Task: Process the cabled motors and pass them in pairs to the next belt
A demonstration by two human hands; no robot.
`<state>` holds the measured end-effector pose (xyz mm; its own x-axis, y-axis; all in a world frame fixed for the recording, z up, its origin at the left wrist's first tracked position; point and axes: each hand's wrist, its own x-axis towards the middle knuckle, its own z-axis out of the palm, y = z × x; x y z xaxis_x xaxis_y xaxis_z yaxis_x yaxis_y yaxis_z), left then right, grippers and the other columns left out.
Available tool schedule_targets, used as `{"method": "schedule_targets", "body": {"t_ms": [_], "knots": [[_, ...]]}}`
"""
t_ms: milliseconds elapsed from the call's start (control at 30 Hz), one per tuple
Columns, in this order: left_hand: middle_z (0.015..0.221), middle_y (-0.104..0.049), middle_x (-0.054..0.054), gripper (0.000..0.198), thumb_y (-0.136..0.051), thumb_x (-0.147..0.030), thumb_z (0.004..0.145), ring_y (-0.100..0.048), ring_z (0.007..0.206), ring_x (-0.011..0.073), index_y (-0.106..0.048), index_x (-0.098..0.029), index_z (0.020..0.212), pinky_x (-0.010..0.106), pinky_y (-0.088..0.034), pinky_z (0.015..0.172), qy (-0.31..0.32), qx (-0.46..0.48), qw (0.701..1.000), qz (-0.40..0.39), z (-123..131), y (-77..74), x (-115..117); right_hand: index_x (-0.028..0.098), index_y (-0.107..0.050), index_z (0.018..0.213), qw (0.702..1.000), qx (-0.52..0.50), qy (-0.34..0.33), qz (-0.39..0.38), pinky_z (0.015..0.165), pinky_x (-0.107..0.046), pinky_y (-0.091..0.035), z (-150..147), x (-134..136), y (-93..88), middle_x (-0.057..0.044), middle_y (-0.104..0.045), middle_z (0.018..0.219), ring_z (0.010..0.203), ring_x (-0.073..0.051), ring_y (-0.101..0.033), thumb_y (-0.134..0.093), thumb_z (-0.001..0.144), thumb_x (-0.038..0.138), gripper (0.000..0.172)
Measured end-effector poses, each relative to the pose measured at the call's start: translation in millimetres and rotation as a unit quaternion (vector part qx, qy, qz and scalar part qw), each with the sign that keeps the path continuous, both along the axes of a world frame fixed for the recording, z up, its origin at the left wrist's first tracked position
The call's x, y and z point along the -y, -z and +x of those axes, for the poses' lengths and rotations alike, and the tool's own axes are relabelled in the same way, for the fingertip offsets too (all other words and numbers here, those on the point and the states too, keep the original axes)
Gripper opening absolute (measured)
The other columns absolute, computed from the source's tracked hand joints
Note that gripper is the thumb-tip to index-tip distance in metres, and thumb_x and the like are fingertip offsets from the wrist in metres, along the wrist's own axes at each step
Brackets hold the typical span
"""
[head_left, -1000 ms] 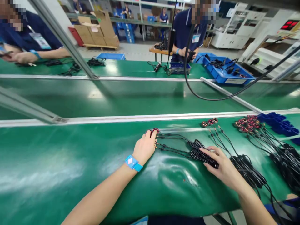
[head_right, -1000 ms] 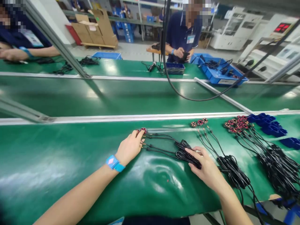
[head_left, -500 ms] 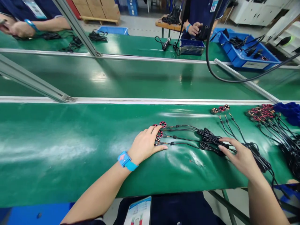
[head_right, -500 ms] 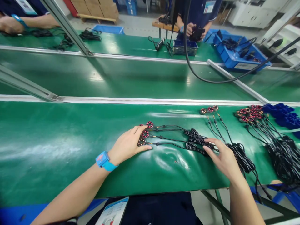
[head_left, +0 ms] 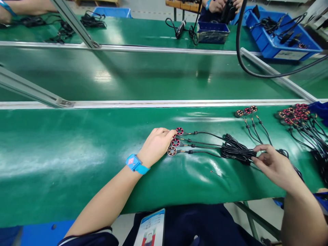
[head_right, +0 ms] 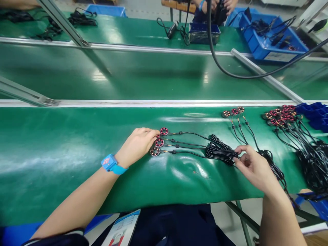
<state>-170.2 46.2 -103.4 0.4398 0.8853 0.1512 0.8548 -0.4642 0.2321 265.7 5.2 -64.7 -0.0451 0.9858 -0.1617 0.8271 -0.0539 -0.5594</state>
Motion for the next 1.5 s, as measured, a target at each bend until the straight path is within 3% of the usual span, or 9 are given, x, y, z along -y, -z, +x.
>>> {"method": "schedule_targets", "body": {"t_ms": [267, 467, 633, 767, 933, 1167, 1267, 1367, 1500], "knots": [[0.104, -0.070, 0.008, 0.021, -0.051, -0.036, 0.100, -0.062, 0.097, 0.0240, -0.063, -0.020, 0.106, 0.037, -0.046, 0.086, 0.046, 0.007, 0.999, -0.004, 2.8, -0.4, -2.1, 0.023, -0.058, 0.100, 0.986, 0.101, 0.110, 0.068, 0.051, -0.026, -0.039, -7.4, -30.1, 5.3, 0.003, -0.056, 0.061, 0.042, -0.012, -0.051, -0.061, 0.076, 0.050, 0.036], [0.111, -0.071, 0.006, 0.020, -0.048, -0.031, 0.102, -0.061, 0.104, 0.0226, -0.065, -0.023, 0.110, 0.037, -0.044, 0.089, 0.059, 0.030, 0.997, -0.029, -1.6, -2.0, 2.4, 0.023, -0.061, 0.094, 0.987, 0.152, 0.015, 0.041, 0.054, -0.029, -0.041, -0.4, -31.3, -1.0, 0.001, -0.055, 0.061, 0.049, -0.016, -0.053, -0.054, 0.075, 0.054, 0.037], [0.130, -0.065, 0.006, 0.025, -0.046, -0.027, 0.101, -0.059, 0.114, 0.0220, -0.068, -0.027, 0.113, 0.039, -0.045, 0.095, 0.063, 0.049, 0.996, -0.041, -11.5, 0.0, 9.0, 0.023, -0.067, 0.097, 0.966, 0.177, -0.061, 0.178, 0.068, -0.032, -0.048, -11.8, -19.8, -7.7, -0.008, -0.070, 0.102, 0.079, -0.019, -0.063, -0.053, 0.089, 0.054, 0.035], [0.130, -0.063, 0.008, 0.023, -0.047, -0.032, 0.101, -0.059, 0.112, 0.0247, -0.068, -0.025, 0.109, 0.039, -0.047, 0.089, 0.033, 0.058, 0.998, -0.011, -20.3, -4.5, 21.6, 0.023, -0.067, 0.100, 0.960, 0.107, -0.110, 0.235, 0.085, -0.032, -0.053, -55.4, -6.3, -13.9, -0.004, -0.072, 0.101, 0.094, -0.019, -0.067, -0.059, 0.093, 0.043, 0.023], [0.115, -0.066, 0.007, 0.032, -0.061, -0.051, 0.094, -0.062, 0.104, 0.0233, -0.061, -0.021, 0.106, 0.036, -0.046, 0.086, 0.045, 0.103, 0.993, -0.034, -22.0, 0.8, 41.0, 0.023, -0.068, 0.103, 0.955, -0.004, -0.239, 0.175, 0.090, -0.036, -0.055, -125.1, -6.6, -7.8, -0.005, -0.072, 0.103, 0.097, -0.020, -0.068, -0.060, 0.095, 0.033, 0.015], [0.101, -0.068, 0.003, 0.022, -0.066, -0.026, 0.090, -0.065, 0.092, 0.0196, -0.049, -0.021, 0.105, 0.033, -0.049, 0.084, 0.008, 0.176, 0.984, -0.022, -8.7, 12.5, 55.2, 0.022, -0.059, 0.128, 0.924, -0.110, -0.353, 0.099, 0.101, -0.036, -0.053, -202.4, -21.2, 22.7, -0.006, -0.067, 0.124, 0.114, -0.019, -0.064, -0.059, 0.095, 0.028, 0.034], [0.099, -0.068, 0.004, 0.021, -0.062, -0.022, 0.091, -0.065, 0.090, 0.0191, -0.047, -0.021, 0.106, 0.034, -0.050, 0.082, 0.020, 0.189, 0.982, 0.016, -6.8, 3.8, 61.3, 0.021, -0.062, 0.124, 0.931, -0.151, -0.332, 0.022, 0.088, -0.031, -0.056, -215.9, -21.8, 26.8, -0.006, -0.069, 0.114, 0.093, -0.016, -0.067, -0.063, 0.091, 0.025, 0.034], [0.098, -0.068, 0.005, 0.023, -0.061, -0.019, 0.091, -0.067, 0.092, 0.0199, -0.046, -0.021, 0.108, 0.035, -0.051, 0.083, 0.025, 0.193, 0.980, 0.032, -5.8, -2.7, 65.7, 0.019, -0.070, 0.102, 0.932, -0.200, -0.292, -0.081, 0.069, -0.023, -0.050, -217.5, -22.9, 23.7, -0.001, -0.069, 0.092, 0.071, -0.010, -0.059, -0.065, 0.088, 0.025, 0.016], [0.096, -0.069, 0.005, 0.025, -0.062, -0.018, 0.089, -0.067, 0.088, 0.0203, -0.046, -0.020, 0.108, 0.035, -0.051, 0.078, 0.046, 0.200, 0.978, 0.030, -2.2, -1.3, 68.1, 0.015, -0.069, 0.093, 0.886, -0.337, -0.217, -0.231, 0.053, -0.020, -0.035, -212.3, -26.5, 23.6, 0.001, -0.060, 0.072, 0.057, -0.007, -0.045, -0.062, 0.090, 0.037, 0.023]]}}
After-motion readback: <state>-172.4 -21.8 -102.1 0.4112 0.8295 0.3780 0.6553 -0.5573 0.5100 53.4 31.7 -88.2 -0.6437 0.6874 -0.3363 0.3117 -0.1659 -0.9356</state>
